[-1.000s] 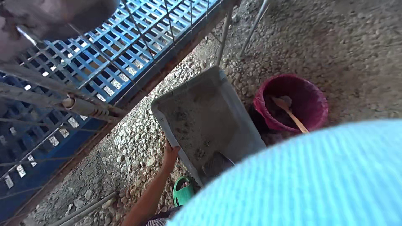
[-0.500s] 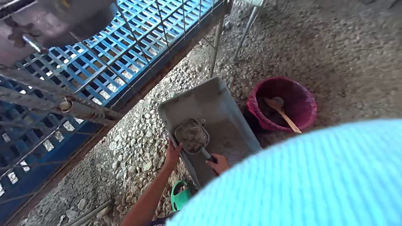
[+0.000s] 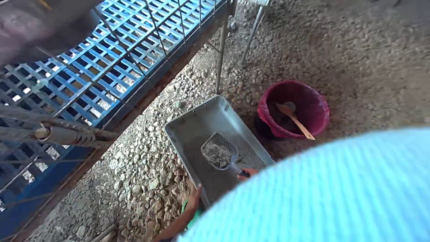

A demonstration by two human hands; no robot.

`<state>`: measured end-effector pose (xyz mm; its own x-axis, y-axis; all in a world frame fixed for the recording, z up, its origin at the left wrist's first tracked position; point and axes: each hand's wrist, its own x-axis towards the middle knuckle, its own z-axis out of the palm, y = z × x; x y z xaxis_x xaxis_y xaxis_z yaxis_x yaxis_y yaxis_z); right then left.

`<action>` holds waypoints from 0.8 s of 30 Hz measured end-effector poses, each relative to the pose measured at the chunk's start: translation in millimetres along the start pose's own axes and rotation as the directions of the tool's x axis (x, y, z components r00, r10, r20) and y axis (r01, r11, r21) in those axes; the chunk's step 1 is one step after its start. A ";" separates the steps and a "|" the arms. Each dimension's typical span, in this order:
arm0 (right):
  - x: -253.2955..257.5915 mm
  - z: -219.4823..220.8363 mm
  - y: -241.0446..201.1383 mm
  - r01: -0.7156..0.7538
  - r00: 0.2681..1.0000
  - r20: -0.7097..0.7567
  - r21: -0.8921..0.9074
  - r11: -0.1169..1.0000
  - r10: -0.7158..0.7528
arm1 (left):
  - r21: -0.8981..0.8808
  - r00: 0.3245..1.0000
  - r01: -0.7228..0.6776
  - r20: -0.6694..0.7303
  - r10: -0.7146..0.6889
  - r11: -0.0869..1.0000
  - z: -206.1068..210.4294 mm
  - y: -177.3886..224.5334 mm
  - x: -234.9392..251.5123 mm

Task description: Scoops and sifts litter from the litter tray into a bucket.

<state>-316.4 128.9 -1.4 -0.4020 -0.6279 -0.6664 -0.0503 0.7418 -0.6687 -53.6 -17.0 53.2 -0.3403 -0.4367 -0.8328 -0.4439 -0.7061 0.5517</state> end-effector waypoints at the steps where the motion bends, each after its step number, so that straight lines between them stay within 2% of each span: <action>1: -3.7 0.3 -4.3 0.005 1.000 -0.017 0.027 1.000 -0.004 | 0.072 0.997 -0.034 0.071 0.029 0.997 1.1 -22.4 5.6; 3: -6.7 4.3 -4.9 0.001 1.000 0.020 0.043 0.999 -0.002 | 0.125 0.984 -0.097 0.162 0.076 0.987 -0.1 -61.1 29.6; 5: -3.7 8.1 0.0 -0.030 0.998 0.056 0.085 0.996 0.025 | 0.102 0.983 -0.080 0.174 0.061 0.992 -1.5 -77.0 47.1; 7: -12.0 7.1 -15.3 -0.037 0.999 0.042 0.165 0.986 0.031 | 0.046 0.986 -0.061 0.155 0.053 0.997 -1.9 -81.5 54.2; 11: -42.2 -5.2 -62.9 -0.084 0.993 0.087 0.116 0.990 0.074 | -0.073 0.980 -0.121 0.148 0.131 0.990 -6.3 -76.1 42.6; 13: -42.6 -4.8 -57.0 -0.065 0.997 0.053 0.189 0.980 0.056 | -0.022 0.985 -0.078 0.154 0.080 0.997 -5.0 -37.8 8.6; 15: -44.6 -4.7 -56.8 -0.053 0.997 0.064 0.198 0.979 0.041 | -0.016 0.991 0.126 0.042 -0.126 0.992 12.4 40.9 -45.7; 16: -45.6 -6.1 -59.7 -0.067 0.995 0.085 0.175 0.982 0.053 | -0.001 0.989 0.147 0.009 -0.147 0.989 17.8 68.4 -62.5; 19: -48.3 -10.0 -66.8 -0.087 0.994 0.081 0.166 0.982 0.075 | -0.043 0.990 0.128 -0.056 -0.130 0.991 22.3 95.1 -68.3; 20: -47.0 -10.2 -62.5 -0.077 0.995 0.070 0.164 0.983 0.067 | -0.084 0.993 0.100 -0.050 -0.105 0.991 18.0 83.6 -54.3; 21: -44.5 -10.3 -54.7 -0.069 0.996 0.069 0.155 0.986 0.059 | -0.108 1.000 -0.023 0.005 0.024 0.994 6.8 53.9 -31.0; 22: -41.6 -11.2 -47.0 -0.072 0.995 0.081 0.148 0.986 0.061 | -0.108 0.959 -0.269 0.058 0.276 0.957 -5.7 10.7 5.4; 23: -38.6 -13.2 -41.1 -0.080 0.993 0.093 0.149 0.986 0.067 | -0.135 0.959 -0.279 0.020 0.284 0.951 -6.8 -3.2 26.0; 24: -40.3 -17.8 -44.0 -0.094 0.991 0.111 0.165 0.982 0.076 | -0.148 0.980 -0.201 -0.032 0.198 0.968 -3.6 4.1 30.5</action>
<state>-314.2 125.7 60.7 -0.3009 -0.5919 -0.7477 0.1396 0.7483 -0.6485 -62.8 -35.2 29.8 -0.3953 -0.5854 -0.7078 -0.2388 -0.6786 0.6946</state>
